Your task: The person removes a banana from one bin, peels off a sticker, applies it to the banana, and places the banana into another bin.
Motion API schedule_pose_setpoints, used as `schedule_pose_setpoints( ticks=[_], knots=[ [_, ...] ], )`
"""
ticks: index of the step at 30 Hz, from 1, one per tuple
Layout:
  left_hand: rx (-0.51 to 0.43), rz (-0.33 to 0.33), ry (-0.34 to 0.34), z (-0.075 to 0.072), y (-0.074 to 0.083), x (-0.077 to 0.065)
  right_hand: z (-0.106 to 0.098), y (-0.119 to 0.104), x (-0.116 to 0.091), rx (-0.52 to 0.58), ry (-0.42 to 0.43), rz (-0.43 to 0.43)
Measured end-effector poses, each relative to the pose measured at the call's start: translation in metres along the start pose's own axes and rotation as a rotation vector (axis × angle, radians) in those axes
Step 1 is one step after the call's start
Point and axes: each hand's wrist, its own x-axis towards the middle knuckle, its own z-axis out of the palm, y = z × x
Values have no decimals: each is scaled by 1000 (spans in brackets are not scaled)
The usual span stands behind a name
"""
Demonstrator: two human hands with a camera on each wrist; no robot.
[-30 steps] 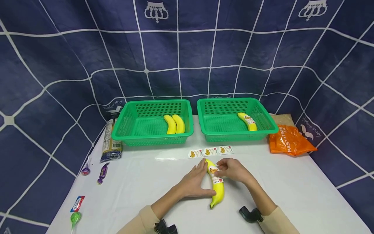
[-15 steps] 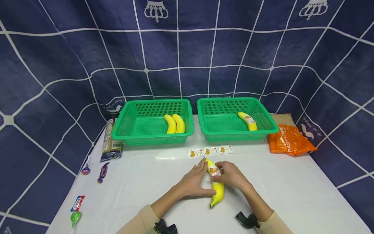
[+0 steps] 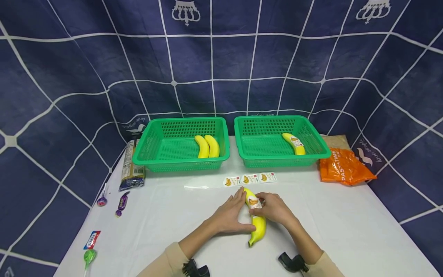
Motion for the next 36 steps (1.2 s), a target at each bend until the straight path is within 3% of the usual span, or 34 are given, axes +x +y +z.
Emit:
schedule_pose_setpoints(
  ticks=[10,17,23,29,36],
  knots=[
    [-6,3,7,-1,0,0,0,1,3,6,1,24],
    [-65,-28,-13,-4,-3,2,-1,1,3,2,-10,27],
    [-173,-80,63,-17,-15,9,-1,1,2,-7,-10,10],
    [-262,-84,168,-37,-21,31,-3,0,1,-1,-8,15],
    [-271,-96,239,-52,-18,60,0,1,-2,32,-12,14]
  ],
)
